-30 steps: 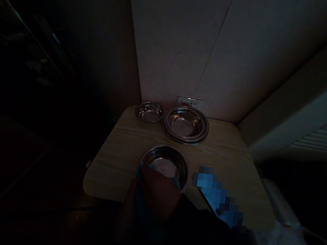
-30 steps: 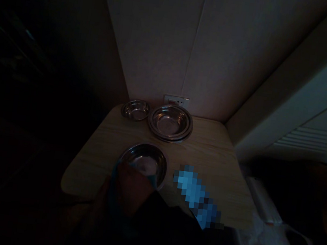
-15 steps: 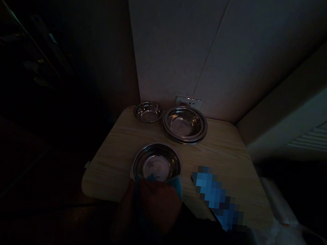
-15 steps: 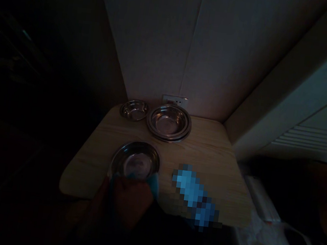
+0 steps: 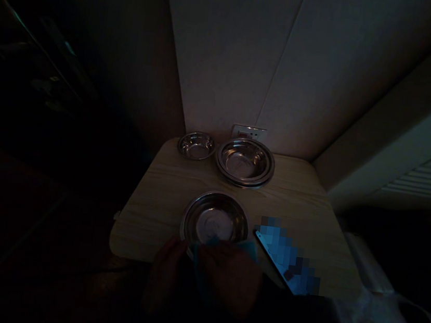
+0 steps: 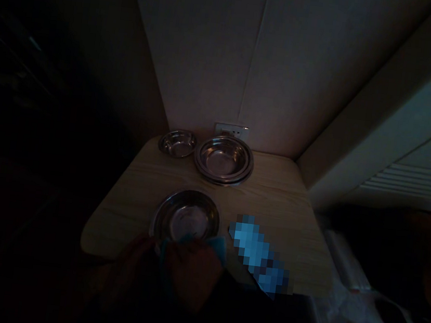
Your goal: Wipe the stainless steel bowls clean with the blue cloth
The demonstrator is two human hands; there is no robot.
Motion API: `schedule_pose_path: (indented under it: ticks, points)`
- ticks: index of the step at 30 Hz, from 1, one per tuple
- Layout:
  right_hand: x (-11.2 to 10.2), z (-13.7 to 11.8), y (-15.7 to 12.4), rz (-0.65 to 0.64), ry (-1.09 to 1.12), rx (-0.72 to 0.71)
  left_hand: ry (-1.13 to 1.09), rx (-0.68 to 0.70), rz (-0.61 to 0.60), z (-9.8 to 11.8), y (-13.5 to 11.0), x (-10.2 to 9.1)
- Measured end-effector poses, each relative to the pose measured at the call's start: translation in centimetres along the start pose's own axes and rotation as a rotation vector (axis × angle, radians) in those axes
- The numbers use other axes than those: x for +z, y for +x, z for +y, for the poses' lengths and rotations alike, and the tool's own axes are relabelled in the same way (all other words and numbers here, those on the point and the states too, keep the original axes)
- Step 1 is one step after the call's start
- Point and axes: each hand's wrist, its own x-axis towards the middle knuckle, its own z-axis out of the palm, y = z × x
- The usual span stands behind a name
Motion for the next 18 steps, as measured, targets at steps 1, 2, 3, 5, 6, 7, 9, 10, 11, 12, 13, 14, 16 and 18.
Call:
schedule_pose_path:
  ticks: [1,2,3,5,6,7,9,10,11,12,13,14,16,18]
  points:
    - [0.0,0.6,-0.5,0.007,0.009,-0.040,-0.012,-0.017,-0.021,0.4,0.0,0.1]
    - [-0.1,1.2,-1.0,0.008,0.015,-0.079,-0.021,-0.026,-0.036,0.9,0.0,0.2]
    - [-0.1,1.6,-1.4,0.014,0.016,-0.100,-0.024,-0.031,-0.047,1.3,0.0,0.3]
    - [0.1,1.8,-1.4,0.029,0.006,-0.122,-0.002,-0.031,-0.034,2.0,-0.1,0.5]
    - [0.4,1.5,-1.1,0.045,-0.003,-0.113,0.019,-0.030,-0.014,2.3,-0.2,0.5]
    - [0.7,1.0,-0.6,0.070,-0.013,-0.085,0.044,-0.029,0.012,2.5,-0.2,0.4]
    - [1.4,-0.2,0.4,0.122,-0.026,-0.015,0.082,-0.028,0.060,2.7,-0.2,0.2]
    - [1.7,-0.7,0.9,0.145,-0.029,0.016,0.086,-0.032,0.067,2.7,-0.2,0.0]
    - [1.8,-1.0,1.1,0.158,-0.028,0.036,0.079,-0.040,0.062,2.7,-0.1,-0.1]
    - [1.8,-1.0,1.1,0.158,-0.022,0.031,0.066,-0.049,0.050,2.7,-0.1,-0.2]
    - [1.7,-0.8,0.8,0.146,-0.012,0.004,0.046,-0.060,0.034,2.7,0.0,-0.3]
    - [1.4,-0.3,0.3,0.131,0.000,-0.035,0.025,-0.074,0.016,2.7,0.1,-0.4]
    - [0.8,0.8,-1.0,0.101,0.026,-0.107,-0.012,-0.092,-0.029,2.6,0.2,-0.3]
    - [0.4,1.6,-2.0,0.091,0.042,-0.147,-0.048,-0.111,-0.063,2.6,0.2,-0.2]
